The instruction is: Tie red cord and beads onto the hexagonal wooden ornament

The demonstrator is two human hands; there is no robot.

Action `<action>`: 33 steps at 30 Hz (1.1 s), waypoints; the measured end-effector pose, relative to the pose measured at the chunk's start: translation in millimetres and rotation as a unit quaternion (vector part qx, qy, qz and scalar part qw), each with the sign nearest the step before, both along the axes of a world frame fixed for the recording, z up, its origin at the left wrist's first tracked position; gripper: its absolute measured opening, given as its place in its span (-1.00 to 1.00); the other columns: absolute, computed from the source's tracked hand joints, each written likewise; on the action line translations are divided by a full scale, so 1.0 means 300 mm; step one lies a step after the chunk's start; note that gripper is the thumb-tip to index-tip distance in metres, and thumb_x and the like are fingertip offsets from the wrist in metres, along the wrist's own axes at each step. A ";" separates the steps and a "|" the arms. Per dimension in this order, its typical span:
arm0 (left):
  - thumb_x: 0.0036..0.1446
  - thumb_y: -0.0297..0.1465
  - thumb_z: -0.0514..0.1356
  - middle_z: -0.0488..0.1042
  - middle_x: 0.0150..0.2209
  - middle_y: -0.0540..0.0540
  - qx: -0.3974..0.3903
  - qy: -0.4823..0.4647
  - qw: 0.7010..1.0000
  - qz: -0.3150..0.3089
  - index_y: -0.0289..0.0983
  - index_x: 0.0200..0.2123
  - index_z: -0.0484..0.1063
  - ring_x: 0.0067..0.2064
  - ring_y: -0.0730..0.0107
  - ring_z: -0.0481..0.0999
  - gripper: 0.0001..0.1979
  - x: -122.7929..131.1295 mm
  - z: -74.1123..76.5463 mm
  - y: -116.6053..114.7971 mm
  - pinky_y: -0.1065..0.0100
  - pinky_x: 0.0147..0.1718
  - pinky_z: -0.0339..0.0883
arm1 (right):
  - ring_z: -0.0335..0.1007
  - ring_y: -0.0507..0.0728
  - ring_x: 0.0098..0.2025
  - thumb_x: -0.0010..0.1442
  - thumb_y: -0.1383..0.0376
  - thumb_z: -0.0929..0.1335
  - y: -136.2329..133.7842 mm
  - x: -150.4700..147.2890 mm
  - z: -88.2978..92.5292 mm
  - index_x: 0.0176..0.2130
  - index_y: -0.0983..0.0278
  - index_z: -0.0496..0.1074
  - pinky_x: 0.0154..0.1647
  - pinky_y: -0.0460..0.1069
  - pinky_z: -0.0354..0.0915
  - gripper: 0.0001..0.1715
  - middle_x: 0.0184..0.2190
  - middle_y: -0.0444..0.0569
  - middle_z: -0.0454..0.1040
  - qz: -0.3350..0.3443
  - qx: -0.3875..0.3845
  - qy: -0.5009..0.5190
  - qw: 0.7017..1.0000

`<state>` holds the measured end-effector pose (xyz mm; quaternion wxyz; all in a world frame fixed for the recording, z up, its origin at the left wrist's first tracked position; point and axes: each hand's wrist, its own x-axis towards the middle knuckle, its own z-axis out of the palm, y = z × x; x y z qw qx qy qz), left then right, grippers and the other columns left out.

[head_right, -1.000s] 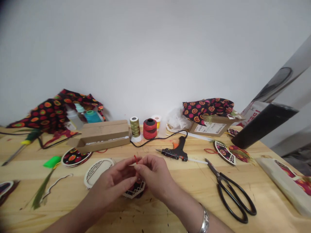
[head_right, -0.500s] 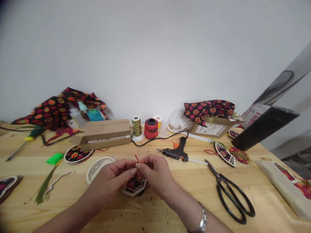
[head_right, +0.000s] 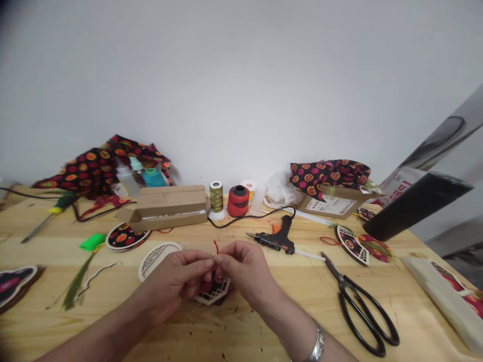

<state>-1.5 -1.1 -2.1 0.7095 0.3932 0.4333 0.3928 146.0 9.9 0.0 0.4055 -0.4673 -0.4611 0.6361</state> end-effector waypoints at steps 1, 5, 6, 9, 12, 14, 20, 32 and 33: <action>-0.06 -0.36 0.22 0.36 -0.62 0.01 -0.009 -0.010 1.000 -0.002 -0.38 -0.52 0.48 -0.67 0.66 0.12 -0.84 0.000 -0.002 0.001 0.50 -0.69 -0.20 | 0.21 -0.07 -0.70 -0.13 0.17 0.44 0.000 0.000 0.001 -0.50 0.36 0.34 -0.76 -0.20 0.06 -0.68 -0.69 -0.15 0.39 -0.002 -0.003 0.008 1.000; -0.06 -0.37 0.23 0.34 -0.64 0.02 -0.032 -0.034 0.999 -0.012 -0.38 -0.52 0.48 -0.69 0.68 0.10 -0.84 0.000 0.000 0.004 0.49 -0.70 -0.23 | 0.15 -0.10 -0.75 -0.15 0.17 0.45 0.001 0.000 0.003 -0.50 0.36 0.33 -0.78 -0.21 0.04 -0.67 -0.72 -0.19 0.36 -0.001 -0.019 0.034 0.999; -0.07 -0.37 0.23 0.33 -0.64 0.02 -0.035 -0.037 0.999 -0.015 -0.39 -0.52 0.48 -0.70 0.68 0.10 -0.84 0.000 0.001 0.004 0.49 -0.71 -0.24 | 0.15 -0.10 -0.75 -0.15 0.17 0.45 0.001 0.000 0.003 -0.50 0.36 0.33 -0.78 -0.21 0.05 -0.66 -0.72 -0.19 0.36 0.002 -0.024 0.040 0.999; -0.08 -0.37 0.24 0.34 -0.64 0.01 -0.042 -0.047 0.998 -0.015 -0.39 -0.50 0.49 -0.70 0.70 0.10 -0.84 0.000 0.005 0.002 0.50 -0.71 -0.25 | 0.16 -0.10 -0.75 -0.14 0.18 0.45 0.001 0.001 0.001 -0.49 0.36 0.32 -0.78 -0.22 0.05 -0.67 -0.71 -0.17 0.38 0.011 -0.035 0.059 0.998; -0.08 -0.36 0.25 0.35 -0.63 0.00 -0.052 -0.061 0.997 -0.009 -0.39 -0.49 0.49 -0.69 0.68 0.12 -0.84 0.002 0.006 -0.001 0.51 -0.71 -0.21 | 0.20 -0.09 -0.73 -0.15 0.17 0.45 0.000 0.002 -0.001 -0.48 0.35 0.32 -0.76 -0.21 0.07 -0.66 -0.70 -0.15 0.40 0.016 -0.044 0.065 0.997; -0.08 -0.36 0.24 0.35 -0.63 0.00 -0.052 -0.062 0.997 -0.004 -0.38 -0.50 0.49 -0.69 0.67 0.13 -0.84 0.004 0.008 -0.002 0.51 -0.71 -0.20 | 0.20 -0.08 -0.72 -0.15 0.16 0.45 -0.001 0.003 -0.003 -0.48 0.35 0.32 -0.75 -0.20 0.08 -0.65 -0.69 -0.15 0.40 0.018 -0.046 0.063 0.997; -0.07 -0.40 0.22 0.34 -0.65 0.01 -0.045 -0.051 0.998 -0.001 -0.40 -0.52 0.48 -0.71 0.70 0.08 -0.85 0.006 0.012 0.000 0.51 -0.72 -0.20 | 0.16 -0.09 -0.72 -0.16 0.15 0.45 -0.006 0.000 -0.002 -0.48 0.34 0.32 -0.75 -0.20 0.05 -0.65 -0.68 -0.16 0.40 0.014 -0.052 0.055 0.997; -0.10 -0.39 0.25 0.32 -0.65 0.05 -0.041 -0.064 0.995 0.071 -0.38 -0.54 0.43 -0.72 0.73 -0.02 -0.85 -0.014 0.003 0.022 0.54 -0.75 -0.26 | 0.22 0.01 -0.55 0.02 0.12 0.33 0.000 0.008 0.020 -0.49 0.32 0.44 -0.58 -0.12 0.15 -0.69 -0.60 -0.10 0.38 0.007 0.110 -0.128 0.986; -0.09 -0.39 0.25 0.33 -0.65 0.04 -0.040 -0.061 0.994 0.076 -0.39 -0.55 0.43 -0.72 0.74 -0.02 -0.85 -0.014 0.004 0.023 0.54 -0.75 -0.26 | 0.22 0.02 -0.55 0.03 0.13 0.33 -0.002 0.011 0.019 -0.51 0.32 0.44 -0.58 -0.11 0.14 -0.70 -0.61 -0.10 0.38 0.003 0.126 -0.153 0.980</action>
